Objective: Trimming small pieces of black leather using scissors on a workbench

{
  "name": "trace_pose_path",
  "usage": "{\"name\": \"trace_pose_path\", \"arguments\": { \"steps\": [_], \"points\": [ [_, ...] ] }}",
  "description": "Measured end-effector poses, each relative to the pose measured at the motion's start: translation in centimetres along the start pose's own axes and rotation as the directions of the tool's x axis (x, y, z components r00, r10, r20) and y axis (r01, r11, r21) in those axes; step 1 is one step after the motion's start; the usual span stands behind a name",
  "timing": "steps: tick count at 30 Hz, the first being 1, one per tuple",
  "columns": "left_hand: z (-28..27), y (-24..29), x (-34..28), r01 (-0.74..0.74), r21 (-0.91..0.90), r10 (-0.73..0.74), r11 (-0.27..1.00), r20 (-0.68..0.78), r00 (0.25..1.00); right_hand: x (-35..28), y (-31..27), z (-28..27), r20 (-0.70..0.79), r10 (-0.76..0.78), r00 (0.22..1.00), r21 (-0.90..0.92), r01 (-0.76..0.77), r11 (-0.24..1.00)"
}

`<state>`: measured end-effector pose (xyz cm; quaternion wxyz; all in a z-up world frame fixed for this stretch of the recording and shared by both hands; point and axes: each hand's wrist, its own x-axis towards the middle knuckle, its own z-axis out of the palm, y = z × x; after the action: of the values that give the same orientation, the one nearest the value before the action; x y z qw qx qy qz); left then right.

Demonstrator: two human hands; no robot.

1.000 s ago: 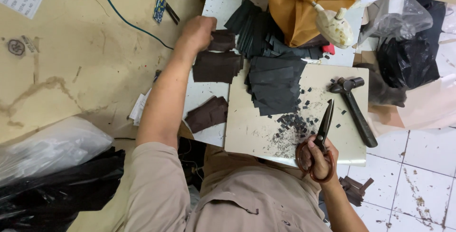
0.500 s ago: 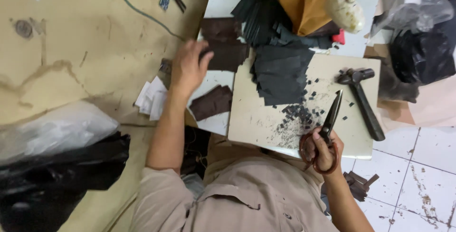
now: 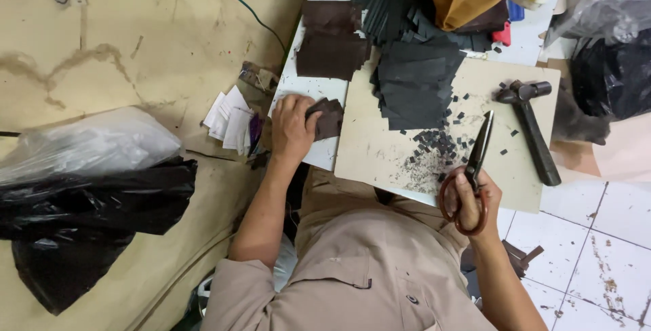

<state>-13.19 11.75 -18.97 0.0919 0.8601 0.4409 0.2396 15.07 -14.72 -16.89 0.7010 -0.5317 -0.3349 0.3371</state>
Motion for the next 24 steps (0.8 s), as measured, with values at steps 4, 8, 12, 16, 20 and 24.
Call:
{"name": "trace_pose_path", "arguments": {
  "steps": [4,8,12,16,20,24],
  "points": [
    [-0.1,-0.2,-0.3,-0.017,0.01,0.017,1.0,0.024,1.0,-0.3,-1.5,0.4,0.019,-0.022,1.0,-0.082,0.023,0.996],
    [-0.8,0.2,0.2,-0.018,-0.042,0.018,0.999,0.013,1.0,-0.8,-2.6,0.3,0.064,-0.001,0.998,-0.164,0.011,0.986],
    [-6.9,7.7,1.6,0.066,-0.418,-0.068,0.906,0.011,0.998,-0.8,-3.4,-1.7,0.125,-0.06,0.99,-0.501,0.115,0.858],
    [-9.8,15.5,1.9,0.093,-0.64,-0.059,0.763,0.073,0.996,0.2,-7.5,-3.1,0.273,-0.199,0.941,-0.686,0.336,0.646],
    [-10.9,19.7,1.7,0.126,-0.827,0.01,0.548,0.157,0.987,0.9,-10.0,-4.6,0.547,-0.3,0.781,-0.75,0.617,0.238],
    [-10.5,20.8,0.7,0.328,-0.851,-0.021,0.411,0.351,0.936,1.2,-12.6,-5.0,0.675,-0.282,0.682,-0.715,0.699,-0.02]
  ]
}}
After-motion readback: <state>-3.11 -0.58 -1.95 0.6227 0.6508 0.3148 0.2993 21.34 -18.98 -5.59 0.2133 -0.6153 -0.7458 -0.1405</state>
